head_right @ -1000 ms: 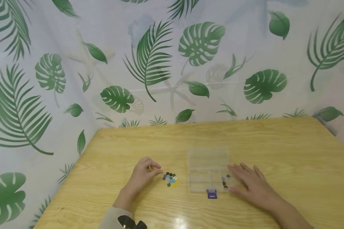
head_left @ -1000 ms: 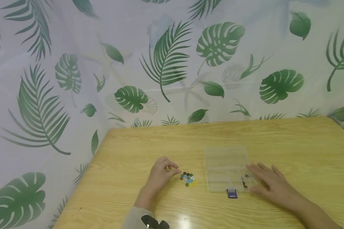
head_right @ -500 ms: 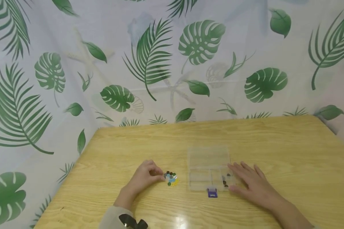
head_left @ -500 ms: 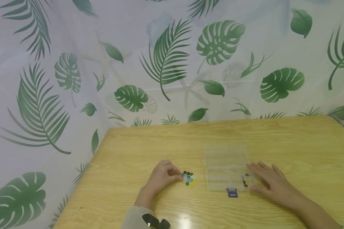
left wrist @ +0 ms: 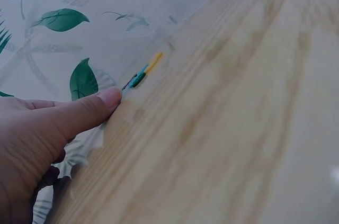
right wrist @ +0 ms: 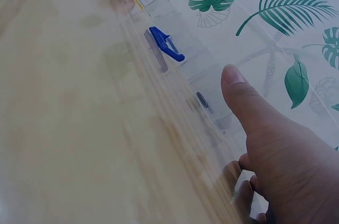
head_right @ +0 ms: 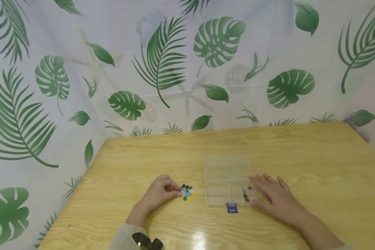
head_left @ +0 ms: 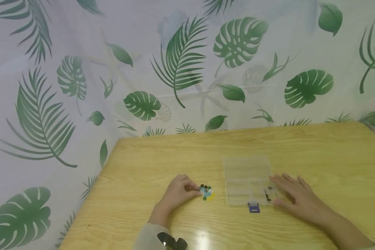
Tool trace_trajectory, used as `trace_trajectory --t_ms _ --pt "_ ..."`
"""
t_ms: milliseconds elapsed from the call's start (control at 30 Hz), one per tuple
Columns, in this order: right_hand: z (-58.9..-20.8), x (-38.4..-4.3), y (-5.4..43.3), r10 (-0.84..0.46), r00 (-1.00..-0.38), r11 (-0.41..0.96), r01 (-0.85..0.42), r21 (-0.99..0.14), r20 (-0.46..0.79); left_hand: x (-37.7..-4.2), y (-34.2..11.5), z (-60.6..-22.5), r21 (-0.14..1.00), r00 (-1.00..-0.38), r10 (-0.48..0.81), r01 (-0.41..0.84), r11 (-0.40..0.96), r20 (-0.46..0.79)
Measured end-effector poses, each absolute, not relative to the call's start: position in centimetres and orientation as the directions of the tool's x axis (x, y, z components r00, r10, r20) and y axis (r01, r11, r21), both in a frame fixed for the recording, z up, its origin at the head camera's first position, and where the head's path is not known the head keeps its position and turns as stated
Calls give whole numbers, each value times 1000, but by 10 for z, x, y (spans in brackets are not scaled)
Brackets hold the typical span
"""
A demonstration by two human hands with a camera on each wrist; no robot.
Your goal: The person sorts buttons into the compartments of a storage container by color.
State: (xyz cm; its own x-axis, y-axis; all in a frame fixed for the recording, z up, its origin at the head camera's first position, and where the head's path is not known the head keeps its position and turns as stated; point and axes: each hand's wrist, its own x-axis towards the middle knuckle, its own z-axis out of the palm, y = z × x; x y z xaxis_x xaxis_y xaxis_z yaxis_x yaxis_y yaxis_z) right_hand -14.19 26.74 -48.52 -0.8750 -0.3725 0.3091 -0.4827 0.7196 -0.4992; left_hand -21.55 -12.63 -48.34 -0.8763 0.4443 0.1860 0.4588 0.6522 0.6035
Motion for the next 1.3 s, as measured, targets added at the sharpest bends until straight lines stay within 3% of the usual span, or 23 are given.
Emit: trace_trajectory --t_ms 700,1067,1300 --pt "-483 -143 266 -374 -878 703 -478 -527 297 -217 -127 -482 577 -872 457 466 671 172" --pt "-484 -142 266 -370 -876 716 -481 -507 309 -215 -127 -477 643 -903 392 408 648 177" --pt "-483 -140 268 -368 -876 725 -480 -494 312 -213 -122 -468 647 -889 400 442 621 222"
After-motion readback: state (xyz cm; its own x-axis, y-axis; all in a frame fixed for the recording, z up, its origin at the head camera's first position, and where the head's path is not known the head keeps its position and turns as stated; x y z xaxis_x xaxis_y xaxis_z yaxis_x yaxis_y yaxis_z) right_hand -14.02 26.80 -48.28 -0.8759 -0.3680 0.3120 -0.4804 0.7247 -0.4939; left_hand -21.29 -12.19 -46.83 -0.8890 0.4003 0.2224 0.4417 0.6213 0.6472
